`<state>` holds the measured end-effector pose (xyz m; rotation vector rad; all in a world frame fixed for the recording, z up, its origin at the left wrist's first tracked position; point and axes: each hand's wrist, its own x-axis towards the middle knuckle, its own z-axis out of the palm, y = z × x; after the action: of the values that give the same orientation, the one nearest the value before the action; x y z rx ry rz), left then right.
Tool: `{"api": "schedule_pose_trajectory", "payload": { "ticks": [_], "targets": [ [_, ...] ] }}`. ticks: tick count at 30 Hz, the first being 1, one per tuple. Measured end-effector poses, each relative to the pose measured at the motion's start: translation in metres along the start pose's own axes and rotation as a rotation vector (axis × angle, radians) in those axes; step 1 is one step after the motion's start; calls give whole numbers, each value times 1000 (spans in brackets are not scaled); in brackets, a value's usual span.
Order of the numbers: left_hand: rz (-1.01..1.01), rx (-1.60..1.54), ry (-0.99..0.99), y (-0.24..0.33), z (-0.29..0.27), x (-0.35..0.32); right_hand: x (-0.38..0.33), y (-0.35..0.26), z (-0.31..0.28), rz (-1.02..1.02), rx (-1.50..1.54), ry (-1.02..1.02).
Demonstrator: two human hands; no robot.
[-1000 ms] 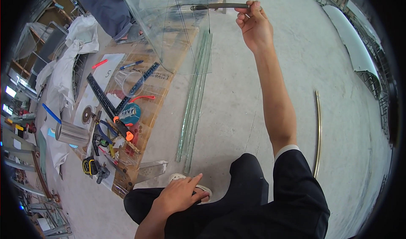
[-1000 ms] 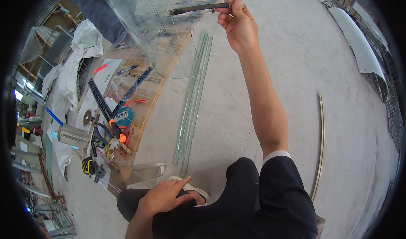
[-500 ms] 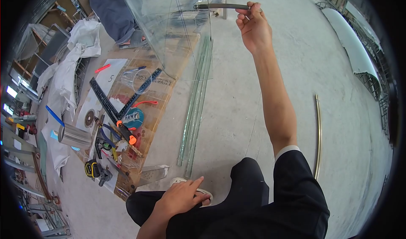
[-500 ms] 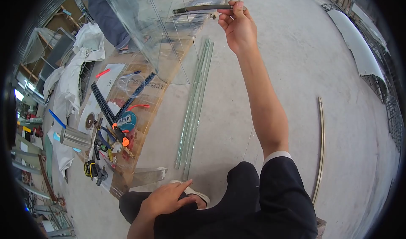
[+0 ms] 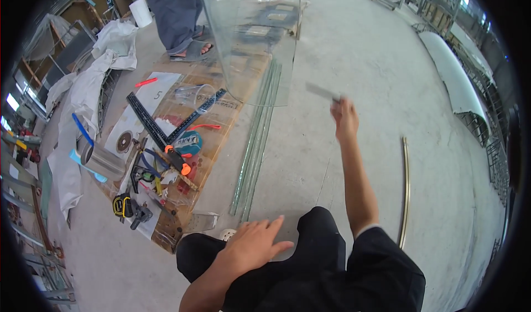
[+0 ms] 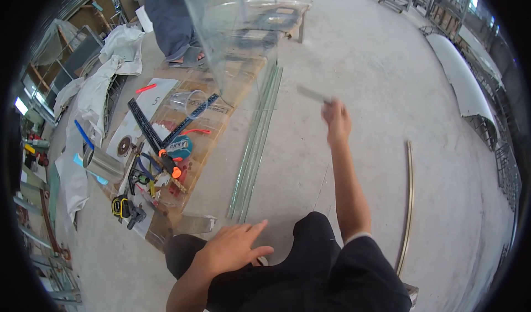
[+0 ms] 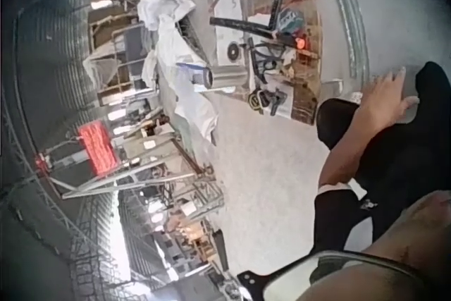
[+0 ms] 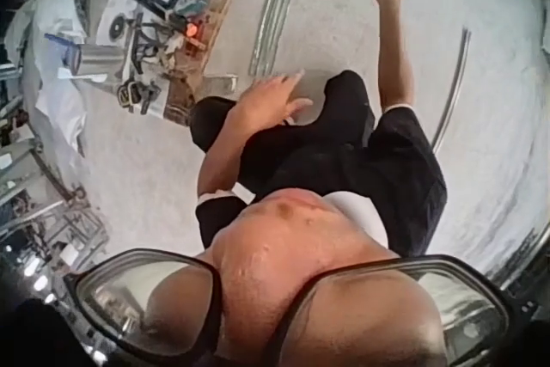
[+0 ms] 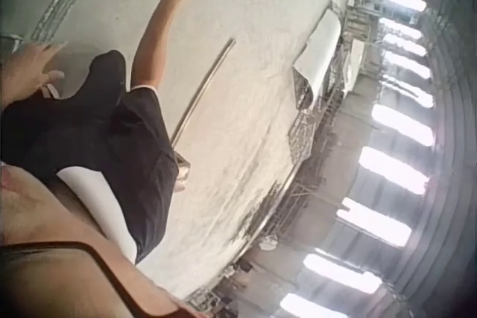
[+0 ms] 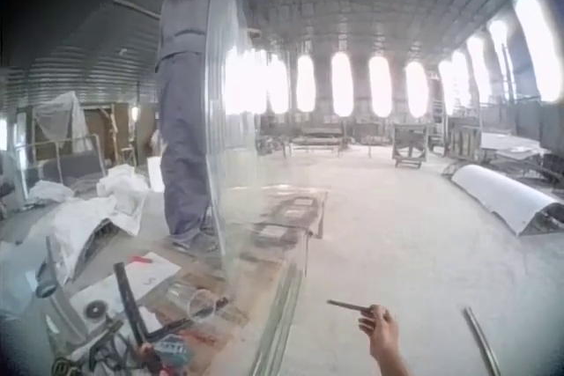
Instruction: The recorder uses a glass cutter tool to score and cut a large piece of glass.
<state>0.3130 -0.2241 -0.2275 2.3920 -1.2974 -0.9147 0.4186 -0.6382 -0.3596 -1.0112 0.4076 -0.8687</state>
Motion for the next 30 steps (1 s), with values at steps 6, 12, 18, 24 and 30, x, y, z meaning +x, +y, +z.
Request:
{"api": "schedule_pose_trajectory", "payload": {
  "ticks": [6, 12, 18, 24, 30],
  "targets": [
    [243, -37, -64, 0, 17, -22, -238, 42, -108, 380, -313, 156],
    [41, -23, 73, -22, -2, 8, -300, -28, -50, 542, -280, 4],
    [-98, -598, -186, 4, -88, -45, -266, -184, 92, 630, -205, -142],
    [-88, -1301, 204, 73, -203, -174, -222, -398, 244, 849, -501, -630],
    [-285, -1700, 486, 149, -286, -179, -188, -504, 303, 676, -775, -827]
  ]
}}
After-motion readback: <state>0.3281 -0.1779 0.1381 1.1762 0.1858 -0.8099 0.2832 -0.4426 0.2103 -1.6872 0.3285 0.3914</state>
